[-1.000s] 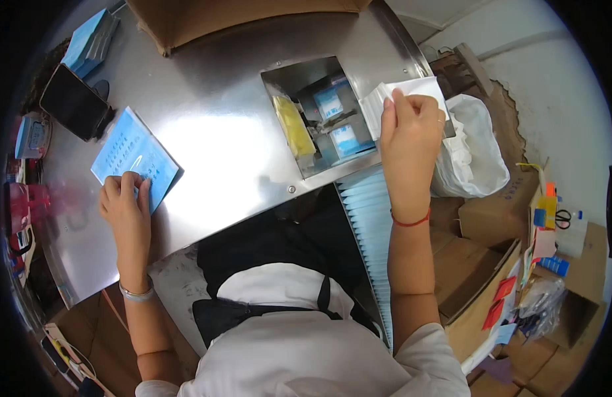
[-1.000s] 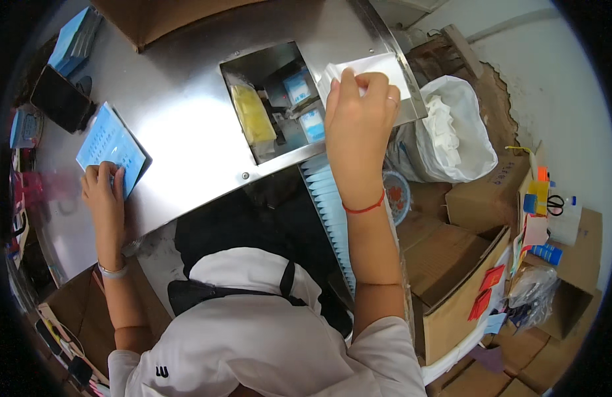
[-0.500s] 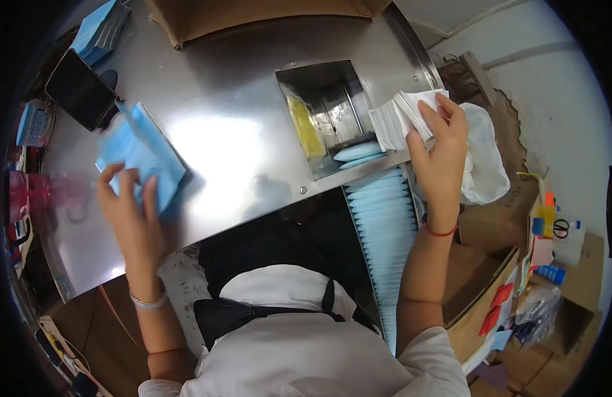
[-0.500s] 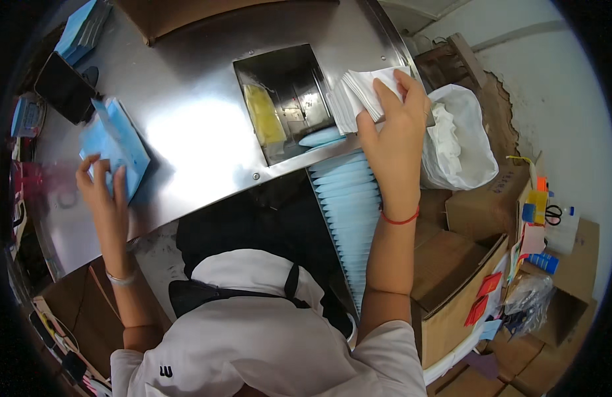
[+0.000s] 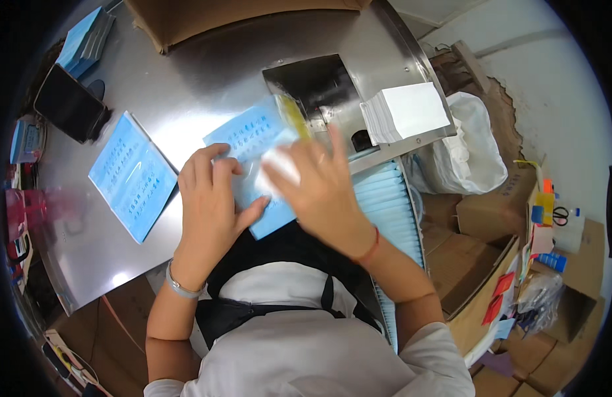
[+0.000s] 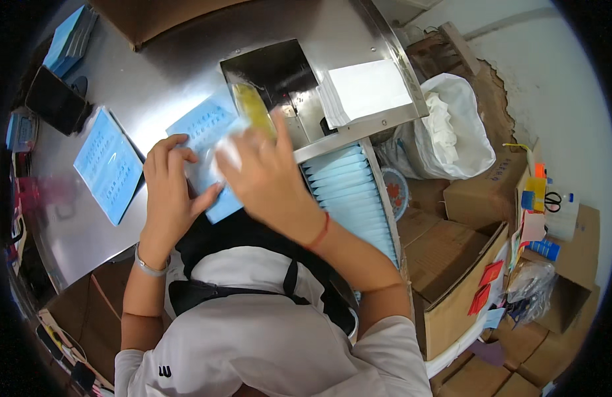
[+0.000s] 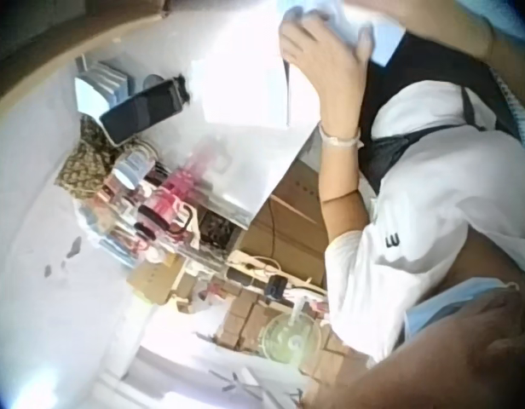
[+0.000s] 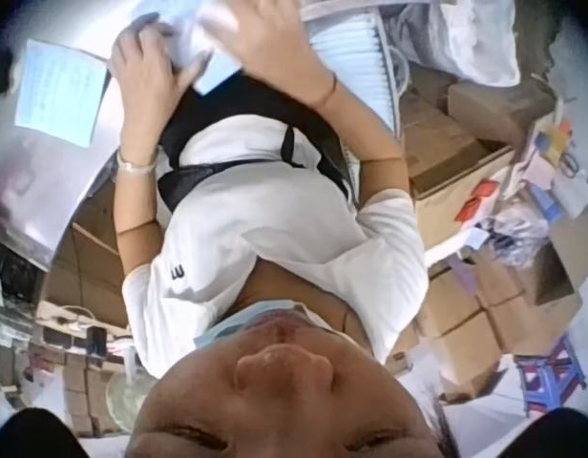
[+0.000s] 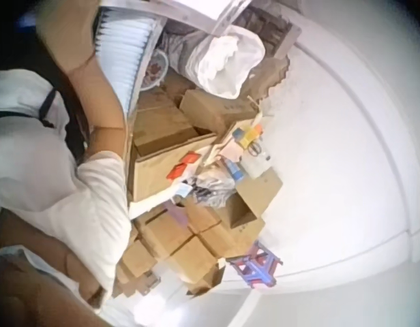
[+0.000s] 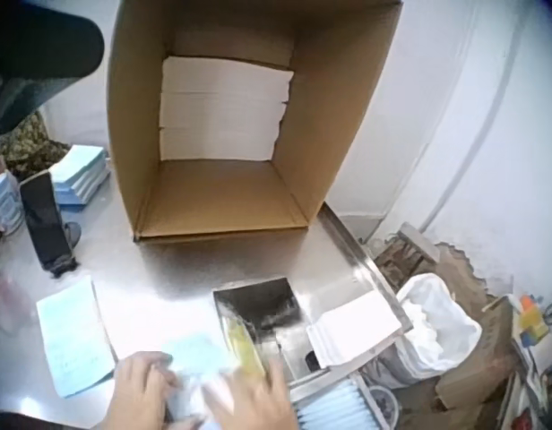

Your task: Packaging booklets and cards into a slot at a workbench.

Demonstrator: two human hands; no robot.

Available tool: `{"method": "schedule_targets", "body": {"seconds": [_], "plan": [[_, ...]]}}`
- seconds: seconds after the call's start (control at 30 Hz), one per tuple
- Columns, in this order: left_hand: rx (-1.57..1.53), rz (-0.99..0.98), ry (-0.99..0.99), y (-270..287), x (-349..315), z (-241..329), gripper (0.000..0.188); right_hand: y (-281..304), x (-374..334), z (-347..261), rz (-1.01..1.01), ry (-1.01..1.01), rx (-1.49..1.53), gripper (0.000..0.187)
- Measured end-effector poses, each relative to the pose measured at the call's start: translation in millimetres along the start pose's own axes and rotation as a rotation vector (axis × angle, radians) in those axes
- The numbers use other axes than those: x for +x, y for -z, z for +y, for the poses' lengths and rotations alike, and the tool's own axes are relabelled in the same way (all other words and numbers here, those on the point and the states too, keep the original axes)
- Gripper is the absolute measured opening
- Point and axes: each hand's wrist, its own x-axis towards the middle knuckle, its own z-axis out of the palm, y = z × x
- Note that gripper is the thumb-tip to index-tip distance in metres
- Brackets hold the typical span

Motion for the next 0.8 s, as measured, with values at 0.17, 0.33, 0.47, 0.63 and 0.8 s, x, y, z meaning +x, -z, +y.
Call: {"method": "schedule_targets", "body": {"seconds": [0.17,0.33,0.47,0.63,0.8], "plan": [[0.050,-0.007,-0.204,-5,-3,23,0.038,-1,23,20,0.048,0.130,0.323,0.027],[0.155,0.085,-0.099,3,0,27,0.049,39,4,64,0.457,-0.434,-0.219,0.023],[0.287,-0.019,-0.079,3,24,17,0.060,35,4,75,0.351,-0.437,-0.320,0.021],[0.255,-0.148,-0.277,-8,53,16,0.050,52,2,83,0.245,-0.396,-0.140,0.026],[0.311,-0.128,-0.022,12,26,37,0.049,75,-8,111,0.171,-0.454,0.106,0.038]]}}
